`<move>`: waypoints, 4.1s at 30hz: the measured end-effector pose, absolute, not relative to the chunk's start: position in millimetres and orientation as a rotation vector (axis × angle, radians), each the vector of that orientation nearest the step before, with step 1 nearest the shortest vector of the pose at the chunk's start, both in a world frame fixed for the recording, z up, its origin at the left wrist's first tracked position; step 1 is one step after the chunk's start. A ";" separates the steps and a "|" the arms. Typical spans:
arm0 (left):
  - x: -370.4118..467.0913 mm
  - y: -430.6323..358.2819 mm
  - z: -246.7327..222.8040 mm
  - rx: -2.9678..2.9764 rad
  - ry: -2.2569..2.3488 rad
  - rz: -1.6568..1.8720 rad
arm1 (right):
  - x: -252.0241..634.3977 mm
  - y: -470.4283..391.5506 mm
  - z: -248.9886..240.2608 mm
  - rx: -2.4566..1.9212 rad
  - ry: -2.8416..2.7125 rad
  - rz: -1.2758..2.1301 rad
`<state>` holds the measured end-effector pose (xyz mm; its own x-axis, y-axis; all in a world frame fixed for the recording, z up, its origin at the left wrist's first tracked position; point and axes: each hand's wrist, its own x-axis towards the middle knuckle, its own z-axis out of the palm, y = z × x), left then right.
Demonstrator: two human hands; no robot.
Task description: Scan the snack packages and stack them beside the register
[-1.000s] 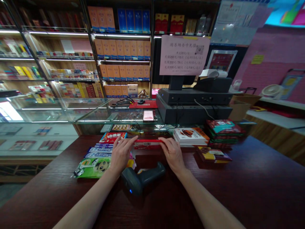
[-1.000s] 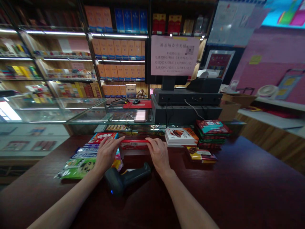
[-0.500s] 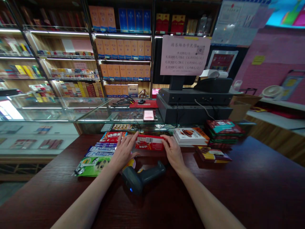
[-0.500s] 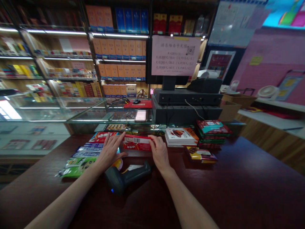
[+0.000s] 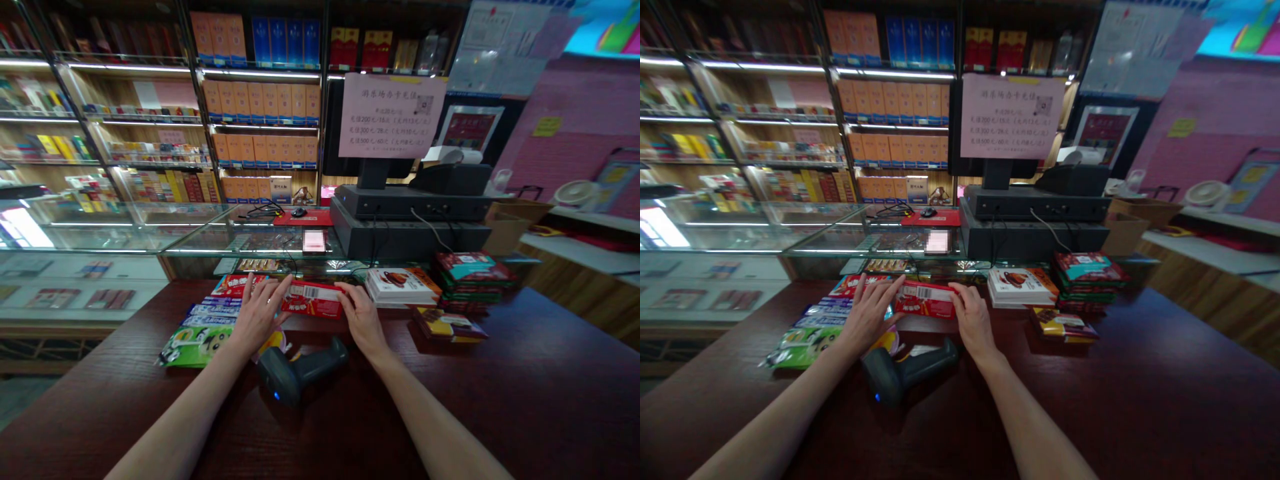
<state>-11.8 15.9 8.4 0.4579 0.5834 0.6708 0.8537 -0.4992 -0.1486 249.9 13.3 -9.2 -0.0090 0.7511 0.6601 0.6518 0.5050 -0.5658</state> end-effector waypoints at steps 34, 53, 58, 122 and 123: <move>-50.8 15.4 19.1 -1.974 -1.369 -0.820 | 253.3 -34.6 29.4 -1.019 -2.481 0.480; -54.0 18.4 14.0 -2.011 -1.411 -0.825 | 235.3 -36.2 6.6 -0.895 -2.657 0.459; -54.0 18.5 14.0 -2.010 -1.411 -0.815 | 237.9 -32.3 4.1 -0.924 -2.621 0.457; -53.7 18.8 12.7 -2.033 -1.399 -0.850 | 255.1 -15.6 -3.0 -1.173 -2.420 0.345; -53.6 19.0 12.4 -2.031 -1.397 -0.848 | 254.8 -15.9 -3.0 -1.176 -2.423 0.337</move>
